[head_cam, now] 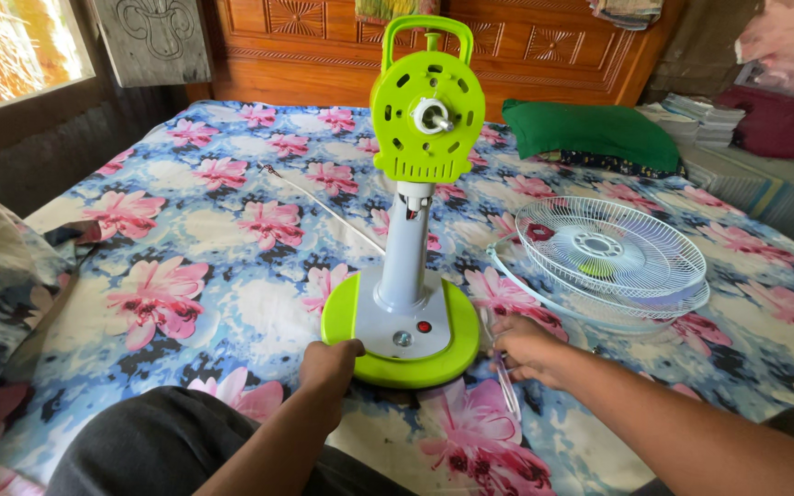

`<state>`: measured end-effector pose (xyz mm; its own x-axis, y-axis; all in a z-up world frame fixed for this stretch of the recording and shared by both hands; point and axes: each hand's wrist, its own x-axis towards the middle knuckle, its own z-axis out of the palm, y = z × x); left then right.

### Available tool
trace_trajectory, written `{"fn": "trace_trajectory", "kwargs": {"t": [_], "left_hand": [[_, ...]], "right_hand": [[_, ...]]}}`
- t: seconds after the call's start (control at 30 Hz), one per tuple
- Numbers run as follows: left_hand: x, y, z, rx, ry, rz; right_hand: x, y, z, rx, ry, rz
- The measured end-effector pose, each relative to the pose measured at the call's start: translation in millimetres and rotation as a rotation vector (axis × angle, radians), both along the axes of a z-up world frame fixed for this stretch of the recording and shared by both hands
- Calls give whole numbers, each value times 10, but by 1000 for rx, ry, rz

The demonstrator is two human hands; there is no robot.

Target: The person removes the front grill and fan blades from a standing electric fan, then uses a screwdriver to remove screws from the fan head and base. The fan is left partially disassembled on the bed.

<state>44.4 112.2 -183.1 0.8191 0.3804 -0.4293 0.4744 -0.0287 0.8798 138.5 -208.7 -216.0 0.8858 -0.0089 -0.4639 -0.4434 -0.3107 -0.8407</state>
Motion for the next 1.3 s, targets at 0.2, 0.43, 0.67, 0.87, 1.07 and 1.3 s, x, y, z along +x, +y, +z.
{"fn": "trace_trajectory", "kwargs": {"t": [0.2, 0.43, 0.67, 0.87, 1.07, 1.3], "left_hand": [[30, -30, -84, 99, -3, -21], [-52, -148, 95, 477, -364, 76], [54, -217, 1401, 512, -1066, 78], [301, -294, 2648, 702, -893, -58], [443, -460, 2936, 879, -774, -28], [675, -404, 2781, 643, -818, -14]], "right_hand": [[-180, 29, -95, -413, -90, 39], [-259, 188, -133, -577, -413, 59], [-192, 229, -100, -525, -417, 8], [-182, 302, -22, -457, -484, 32], [-143, 371, 16, -417, -451, 32], [-147, 364, 55, -394, -455, 4]]}}
